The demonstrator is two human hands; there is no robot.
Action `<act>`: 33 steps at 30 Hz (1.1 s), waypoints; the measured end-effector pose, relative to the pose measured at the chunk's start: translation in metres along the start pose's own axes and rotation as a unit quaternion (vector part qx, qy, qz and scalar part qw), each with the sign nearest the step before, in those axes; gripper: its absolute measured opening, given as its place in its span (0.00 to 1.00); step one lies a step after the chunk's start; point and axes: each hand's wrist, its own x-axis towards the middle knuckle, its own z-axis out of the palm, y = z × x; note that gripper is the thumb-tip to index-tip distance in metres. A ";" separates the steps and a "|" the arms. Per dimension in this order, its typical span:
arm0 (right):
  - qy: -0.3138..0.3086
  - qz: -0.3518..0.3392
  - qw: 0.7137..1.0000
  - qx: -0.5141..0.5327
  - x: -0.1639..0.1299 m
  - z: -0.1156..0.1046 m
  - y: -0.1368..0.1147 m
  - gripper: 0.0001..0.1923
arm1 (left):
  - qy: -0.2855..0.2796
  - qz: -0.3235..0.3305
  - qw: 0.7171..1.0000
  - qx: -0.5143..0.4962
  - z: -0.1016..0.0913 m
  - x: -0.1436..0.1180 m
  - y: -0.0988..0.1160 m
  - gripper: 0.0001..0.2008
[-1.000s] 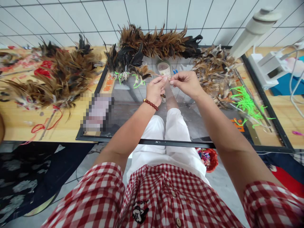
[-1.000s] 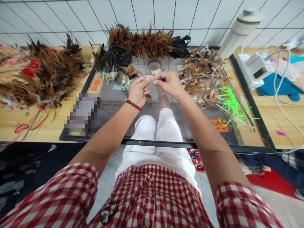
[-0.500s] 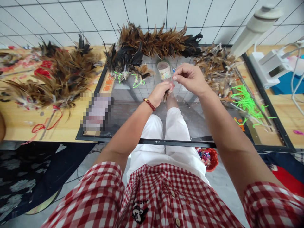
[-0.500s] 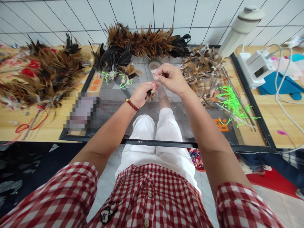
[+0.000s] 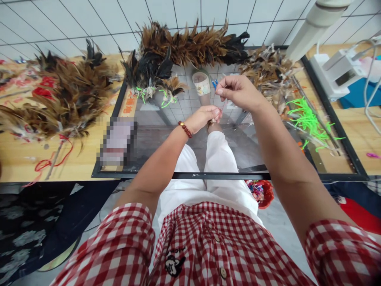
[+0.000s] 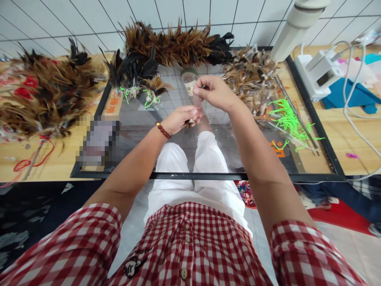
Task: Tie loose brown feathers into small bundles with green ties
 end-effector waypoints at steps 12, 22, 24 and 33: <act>-0.143 0.056 0.988 -0.026 -0.003 -0.001 0.006 0.12 | 0.234 0.016 0.962 -0.138 0.002 0.009 0.011 0.20; -0.063 0.005 0.991 -0.122 -0.003 0.001 0.011 0.17 | 0.177 -0.029 0.983 -0.049 0.010 0.001 0.019 0.21; -0.063 -0.027 0.981 -0.183 -0.002 0.000 0.010 0.17 | 0.169 -0.029 0.985 -0.027 0.009 0.001 0.018 0.20; -0.064 -0.067 0.969 -0.228 0.000 0.007 -0.004 0.12 | 0.137 0.018 0.981 0.137 -0.002 0.004 0.004 0.17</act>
